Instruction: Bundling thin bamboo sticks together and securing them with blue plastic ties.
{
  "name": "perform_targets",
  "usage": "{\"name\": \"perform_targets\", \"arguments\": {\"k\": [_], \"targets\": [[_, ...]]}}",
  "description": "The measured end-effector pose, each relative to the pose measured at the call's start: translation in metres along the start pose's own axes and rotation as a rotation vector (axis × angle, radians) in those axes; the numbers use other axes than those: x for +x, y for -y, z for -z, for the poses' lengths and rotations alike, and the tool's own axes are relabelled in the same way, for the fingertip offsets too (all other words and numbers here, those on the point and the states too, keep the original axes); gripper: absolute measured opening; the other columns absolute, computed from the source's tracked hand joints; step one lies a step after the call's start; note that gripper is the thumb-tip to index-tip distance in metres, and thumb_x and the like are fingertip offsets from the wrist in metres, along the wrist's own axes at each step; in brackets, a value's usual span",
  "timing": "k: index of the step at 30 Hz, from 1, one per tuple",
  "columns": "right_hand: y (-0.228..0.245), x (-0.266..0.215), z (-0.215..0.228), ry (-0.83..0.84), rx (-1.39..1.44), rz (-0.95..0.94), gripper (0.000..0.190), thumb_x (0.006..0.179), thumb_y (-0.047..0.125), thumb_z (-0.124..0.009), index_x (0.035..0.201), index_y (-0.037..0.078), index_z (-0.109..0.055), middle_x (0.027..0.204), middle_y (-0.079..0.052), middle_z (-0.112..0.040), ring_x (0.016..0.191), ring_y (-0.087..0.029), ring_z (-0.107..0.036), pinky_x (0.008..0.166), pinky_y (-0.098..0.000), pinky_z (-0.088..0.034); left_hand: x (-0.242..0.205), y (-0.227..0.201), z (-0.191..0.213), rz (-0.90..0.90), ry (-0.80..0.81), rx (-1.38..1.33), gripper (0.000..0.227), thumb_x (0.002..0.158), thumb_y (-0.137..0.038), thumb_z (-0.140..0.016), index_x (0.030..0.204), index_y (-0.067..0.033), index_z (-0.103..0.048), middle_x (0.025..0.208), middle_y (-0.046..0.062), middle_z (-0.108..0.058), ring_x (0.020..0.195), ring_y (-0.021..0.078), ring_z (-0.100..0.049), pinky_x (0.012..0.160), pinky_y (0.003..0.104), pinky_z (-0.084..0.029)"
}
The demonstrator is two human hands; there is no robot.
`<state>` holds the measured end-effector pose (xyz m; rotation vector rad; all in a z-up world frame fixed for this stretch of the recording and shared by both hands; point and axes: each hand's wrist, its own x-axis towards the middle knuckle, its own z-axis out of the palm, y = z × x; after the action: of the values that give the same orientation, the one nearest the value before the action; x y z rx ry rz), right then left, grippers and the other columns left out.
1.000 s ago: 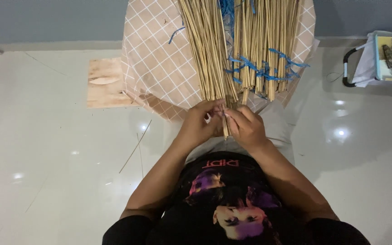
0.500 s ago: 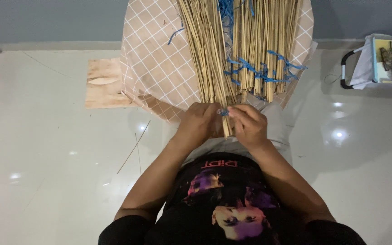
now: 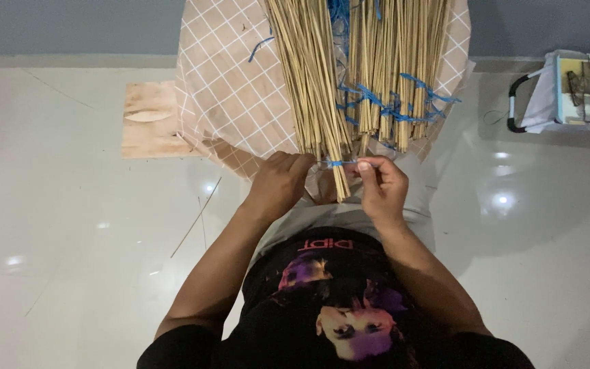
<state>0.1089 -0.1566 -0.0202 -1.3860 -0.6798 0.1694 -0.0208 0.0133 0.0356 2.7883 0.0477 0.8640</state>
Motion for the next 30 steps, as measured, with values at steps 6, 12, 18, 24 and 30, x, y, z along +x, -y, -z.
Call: {"name": "perform_targets", "arguments": {"k": [6,12,18,24,30], "targets": [[-0.003,0.005,0.005,0.075,0.143,-0.149,0.015,0.103,0.011,-0.062,0.104,-0.003,-0.068,0.09,-0.012,-0.07,0.091,-0.016,-0.062,0.085,-0.0329,-0.052,0.009,-0.007,-0.016,1.061,0.281,-1.223,0.074,0.098,-0.061,-0.046,0.124,0.0058,-0.066,0.102,0.021,-0.071,0.091,0.0283,-0.074,0.077,0.035,-0.059],[0.002,0.001,0.006,0.203,0.174,-0.094,0.024,0.102,0.02,-0.063,0.104,-0.003,-0.068,0.092,-0.017,-0.07,0.09,-0.022,-0.065,0.083,-0.0362,-0.051,0.044,-0.034,-0.013,0.993,-0.002,-1.559,0.031,0.093,-0.037,-0.074,0.083,-0.0096,-0.063,0.078,0.002,-0.063,0.067,0.0097,-0.056,0.062,0.021,-0.041],[-0.012,-0.005,0.03,0.17,0.187,-0.156,0.04,0.107,0.033,-0.051,0.111,-0.003,-0.067,0.093,-0.018,-0.071,0.087,-0.023,-0.069,0.08,-0.0382,-0.057,0.014,-0.015,-0.014,0.932,0.119,-1.486,0.029,0.092,-0.026,-0.077,0.093,0.0017,-0.07,0.074,0.002,-0.064,0.064,0.0103,-0.067,0.059,0.022,-0.056],[-0.038,-0.012,0.036,0.153,0.276,-0.238,0.037,0.108,0.027,-0.049,0.108,-0.007,-0.064,0.089,-0.021,-0.069,0.078,-0.028,-0.073,0.072,-0.0398,-0.061,0.037,0.002,0.054,0.635,0.124,-1.131,0.017,0.088,-0.015,-0.077,0.095,0.0004,-0.072,0.073,0.004,-0.065,0.067,0.013,-0.063,0.06,0.026,-0.053],[-0.038,-0.011,0.036,0.188,0.262,-0.194,0.034,0.107,0.024,-0.052,0.105,-0.008,-0.066,0.085,-0.02,-0.071,0.073,-0.026,-0.074,0.069,-0.0389,-0.061,0.05,0.075,0.064,0.612,-0.301,-0.294,0.018,0.102,-0.021,-0.071,0.106,-0.004,-0.067,0.093,0.015,-0.075,0.091,0.0322,-0.076,0.071,0.037,-0.061]]}}
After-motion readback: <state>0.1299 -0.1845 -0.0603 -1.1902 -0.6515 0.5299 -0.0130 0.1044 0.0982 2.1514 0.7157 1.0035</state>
